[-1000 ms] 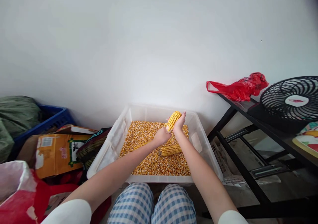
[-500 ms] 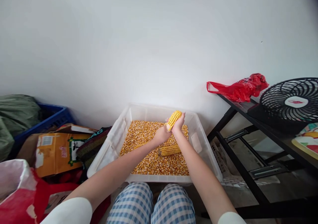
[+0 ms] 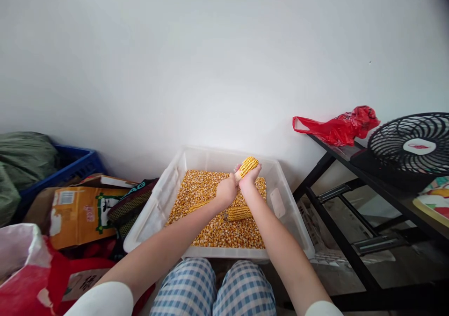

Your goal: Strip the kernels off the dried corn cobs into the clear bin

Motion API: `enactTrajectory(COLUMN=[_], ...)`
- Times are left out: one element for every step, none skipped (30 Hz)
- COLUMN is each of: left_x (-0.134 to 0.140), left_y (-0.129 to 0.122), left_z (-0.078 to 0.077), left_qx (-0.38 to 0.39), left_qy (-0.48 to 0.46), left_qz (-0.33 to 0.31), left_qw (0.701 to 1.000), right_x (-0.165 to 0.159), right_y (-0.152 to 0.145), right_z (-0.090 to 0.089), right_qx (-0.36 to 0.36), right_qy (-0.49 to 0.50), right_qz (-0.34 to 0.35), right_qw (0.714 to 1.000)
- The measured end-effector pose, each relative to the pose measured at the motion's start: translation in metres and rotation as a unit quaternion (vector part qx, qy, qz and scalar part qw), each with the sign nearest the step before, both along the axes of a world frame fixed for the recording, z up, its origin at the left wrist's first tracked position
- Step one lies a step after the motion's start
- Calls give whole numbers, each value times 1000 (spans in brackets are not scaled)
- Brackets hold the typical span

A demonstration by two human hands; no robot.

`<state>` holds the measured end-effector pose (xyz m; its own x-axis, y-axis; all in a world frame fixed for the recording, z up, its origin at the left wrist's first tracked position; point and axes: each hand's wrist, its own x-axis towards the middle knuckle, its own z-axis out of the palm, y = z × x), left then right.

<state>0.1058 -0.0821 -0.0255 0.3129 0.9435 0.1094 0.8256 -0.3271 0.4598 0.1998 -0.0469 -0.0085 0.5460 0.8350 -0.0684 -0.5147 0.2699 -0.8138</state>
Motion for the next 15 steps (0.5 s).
enactTrajectory(left_x=[2,4,6,9,10,11,11,10,7,3,-1,-6,-10,-13,-15], left_y=[-3,-5,-6,-6,-6,-5,-3,-1,2,4,7,9,11,12,13], left_z=[0,0,0,-1,-1,-1,0,1,2,4,6,9,10,11,11], left_qx=[-4,-7,-7,-7,-14,-33,-66,-111,-159,-205,-245,-275,-300,-319,-333], left_qy=[-9,-30,-58,-92,-128,-166,-205,-243,-281,-315,-343,-362,-371,-370,-361], left_qz=[-3,-9,-15,-23,-33,-48,-69,-94,-122,-148,-171,-189,-202,-211,-215], left_qw=[1000,999,998,996,991,984,974,959,939,915,891,870,856,847,844], right_x=[-3,-5,-6,-5,-3,0,4,8,13,18,23,28,32,35,37], right_y=[-1,-1,-2,-3,-3,-3,-3,-2,-2,-2,-1,-2,-2,-3,-3], right_z=[-1,-2,-2,-1,0,2,3,5,7,9,11,13,14,16,17], right_qx=[-2,4,17,33,48,59,62,58,47,31,13,-3,-14,-19,-18], right_qy=[8,8,-3,-24,-50,-78,-101,-120,-132,-135,-123,-95,-55,-11,28], right_qz=[-11,-21,-28,-37,-48,-61,-75,-87,-94,-94,-86,-67,-39,-5,23], right_qw=[1000,1000,999,998,996,993,990,987,986,986,989,993,998,1000,999])
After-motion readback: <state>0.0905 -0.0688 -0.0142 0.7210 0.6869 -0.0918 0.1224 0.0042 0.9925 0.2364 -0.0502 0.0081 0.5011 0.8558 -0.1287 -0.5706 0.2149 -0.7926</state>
